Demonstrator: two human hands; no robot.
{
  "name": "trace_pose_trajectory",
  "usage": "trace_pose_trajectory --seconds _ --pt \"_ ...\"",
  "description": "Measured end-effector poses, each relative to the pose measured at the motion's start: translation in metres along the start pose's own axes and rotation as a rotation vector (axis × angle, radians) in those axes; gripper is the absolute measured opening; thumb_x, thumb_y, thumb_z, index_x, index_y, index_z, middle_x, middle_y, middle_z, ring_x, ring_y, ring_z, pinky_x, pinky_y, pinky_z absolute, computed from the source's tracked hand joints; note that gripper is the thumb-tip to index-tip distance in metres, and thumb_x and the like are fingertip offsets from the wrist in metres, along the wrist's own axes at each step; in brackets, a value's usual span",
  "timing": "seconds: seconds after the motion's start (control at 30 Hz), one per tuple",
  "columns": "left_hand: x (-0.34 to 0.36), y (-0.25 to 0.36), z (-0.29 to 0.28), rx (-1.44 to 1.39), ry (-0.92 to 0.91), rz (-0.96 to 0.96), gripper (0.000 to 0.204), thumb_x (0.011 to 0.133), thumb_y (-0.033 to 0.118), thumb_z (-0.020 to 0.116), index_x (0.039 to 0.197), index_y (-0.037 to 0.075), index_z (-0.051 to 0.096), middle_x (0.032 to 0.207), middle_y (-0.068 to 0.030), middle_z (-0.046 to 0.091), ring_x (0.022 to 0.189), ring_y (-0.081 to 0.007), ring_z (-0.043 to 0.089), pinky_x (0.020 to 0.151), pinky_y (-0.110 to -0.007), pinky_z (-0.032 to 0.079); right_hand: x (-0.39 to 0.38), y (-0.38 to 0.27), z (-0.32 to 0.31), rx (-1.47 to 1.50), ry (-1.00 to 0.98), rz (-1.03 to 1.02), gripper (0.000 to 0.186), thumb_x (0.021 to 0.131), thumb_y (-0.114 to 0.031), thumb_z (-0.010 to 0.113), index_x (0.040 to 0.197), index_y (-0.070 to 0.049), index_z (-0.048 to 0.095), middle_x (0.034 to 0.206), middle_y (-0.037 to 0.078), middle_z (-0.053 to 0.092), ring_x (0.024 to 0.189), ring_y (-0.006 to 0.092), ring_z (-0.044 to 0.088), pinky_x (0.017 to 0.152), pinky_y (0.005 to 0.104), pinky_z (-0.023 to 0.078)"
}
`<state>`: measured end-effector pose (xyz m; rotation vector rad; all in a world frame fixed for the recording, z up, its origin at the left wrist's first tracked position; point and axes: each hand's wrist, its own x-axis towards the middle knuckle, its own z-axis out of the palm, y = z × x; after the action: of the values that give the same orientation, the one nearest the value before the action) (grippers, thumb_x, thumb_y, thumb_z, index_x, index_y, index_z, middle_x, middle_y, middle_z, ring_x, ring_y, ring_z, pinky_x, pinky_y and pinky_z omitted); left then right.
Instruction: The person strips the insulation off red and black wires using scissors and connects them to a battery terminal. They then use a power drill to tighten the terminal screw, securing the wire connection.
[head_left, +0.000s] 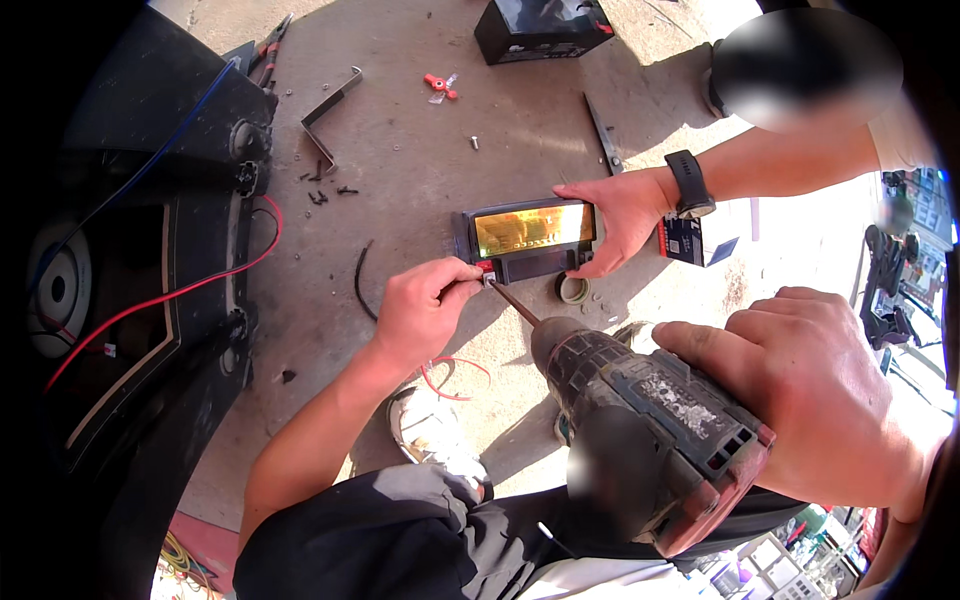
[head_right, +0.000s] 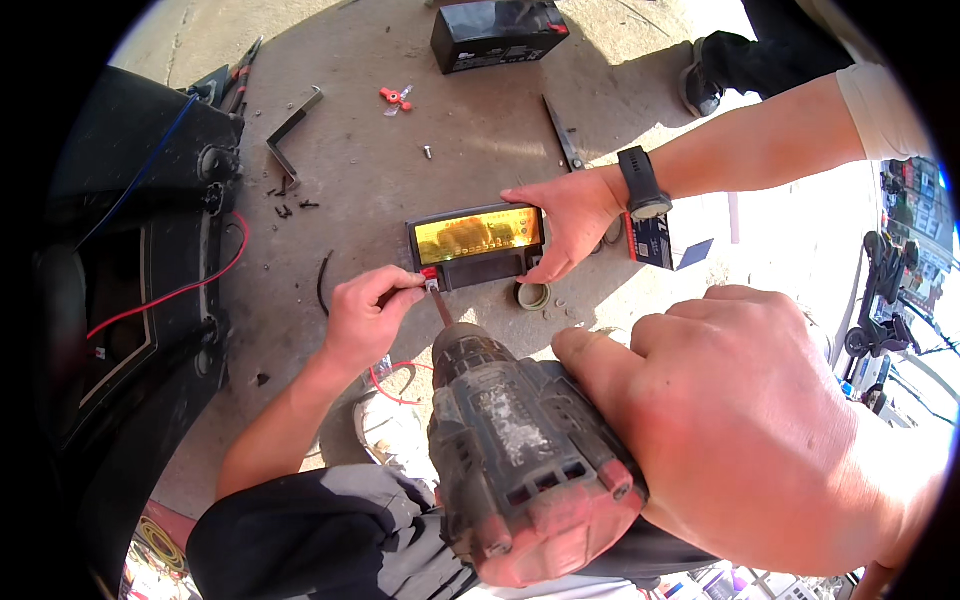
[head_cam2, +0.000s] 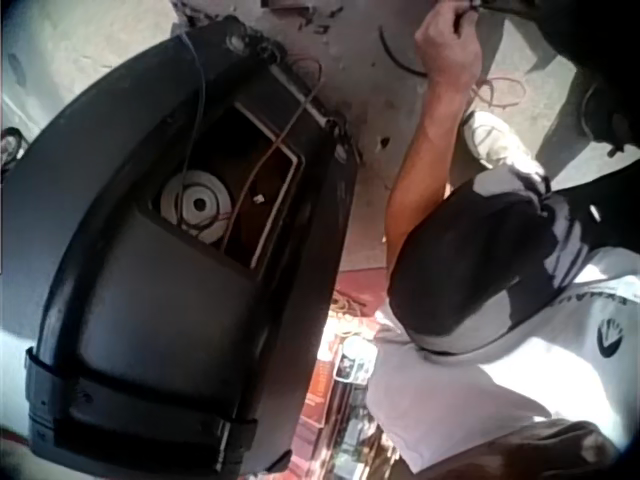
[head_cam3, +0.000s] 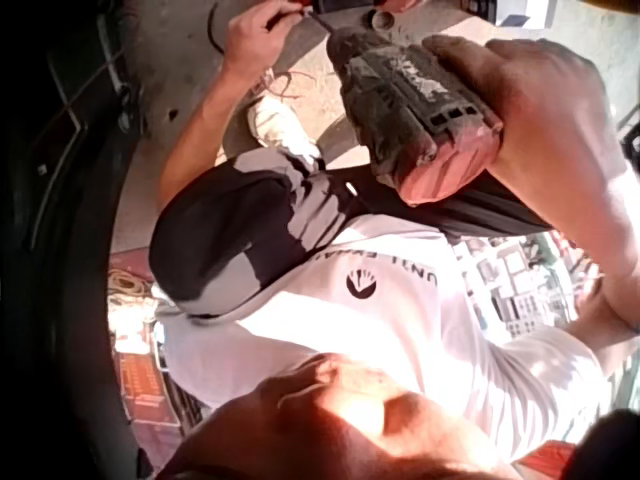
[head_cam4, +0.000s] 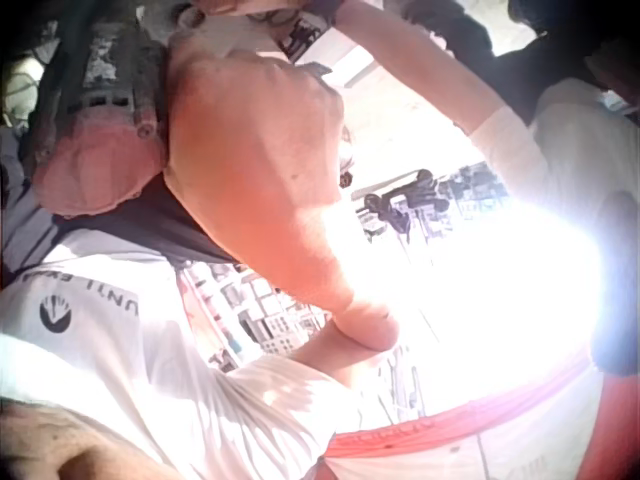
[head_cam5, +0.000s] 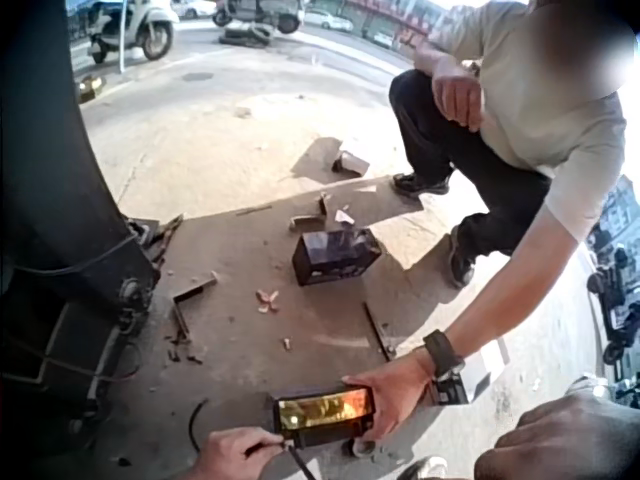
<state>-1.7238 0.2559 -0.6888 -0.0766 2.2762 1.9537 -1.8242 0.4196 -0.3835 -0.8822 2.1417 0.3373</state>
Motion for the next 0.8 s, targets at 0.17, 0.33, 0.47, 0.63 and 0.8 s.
trace_pose_trajectory --seconds 0.17,0.33,0.47,0.63,0.8 --pt "-0.013 0.0 -0.024 0.081 0.025 -0.035 0.016 0.084 0.005 0.071 0.099 0.002 0.065 0.082 -0.0107 0.068 0.069 -0.0216 0.065 0.063 -0.032 0.051 0.022 0.002 0.0 0.01 -0.008 -0.109 0.037 0.064 -0.034 0.075 0.088 -0.006 0.068 0.06 0.005 0.054 0.06 0.0284 0.06 0.061 0.0395 0.042" --pt "-0.006 -0.011 -0.015 0.114 -0.051 0.124 0.021 0.083 0.007 0.072 0.102 0.005 0.064 0.085 -0.0111 0.067 0.072 -0.0265 0.066 0.064 -0.034 0.052 0.017 -0.009 0.007 0.01 -0.014 -0.06 0.037 0.064 -0.034 0.075 0.087 -0.006 0.067 0.06 0.006 0.054 0.059 0.0284 0.059 0.061 0.0397 0.042" --pt "0.003 -0.018 -0.022 0.276 -0.049 0.353 0.022 0.084 0.008 0.07 0.104 0.005 0.064 0.086 -0.0118 0.067 0.072 -0.0285 0.065 0.063 -0.036 0.052 0.016 -0.011 0.017 0.021 0.01 -0.078 0.036 0.063 -0.033 0.075 0.086 -0.006 0.067 0.06 0.006 0.054 0.059 0.0284 0.059 0.061 0.0398 0.042" --pt "-0.011 -0.013 -0.021 0.216 0.005 0.293 0.013 0.092 0.007 0.061 0.103 0.002 0.061 0.081 -0.0123 0.066 0.071 -0.0277 0.065 0.061 -0.036 0.05 0.013 0.001 0.012 0.036 0.012 -0.066 0.036 0.063 -0.033 0.075 0.086 -0.006 0.067 0.06 0.006 0.054 0.059 0.0284 0.059 0.06 0.0399 0.042" --pt "-0.028 -0.011 -0.015 -0.033 -0.012 -0.113 0.01 0.098 0.008 0.056 0.103 0.0 0.054 0.077 -0.0106 0.064 0.068 -0.0181 0.062 0.063 -0.03 0.049 0.009 0.012 0.001 0.037 0.013 -0.05 0.035 0.063 -0.032 0.075 0.085 -0.006 0.066 0.059 0.006 0.054 0.059 0.0284 0.059 0.06 0.0401 0.041"
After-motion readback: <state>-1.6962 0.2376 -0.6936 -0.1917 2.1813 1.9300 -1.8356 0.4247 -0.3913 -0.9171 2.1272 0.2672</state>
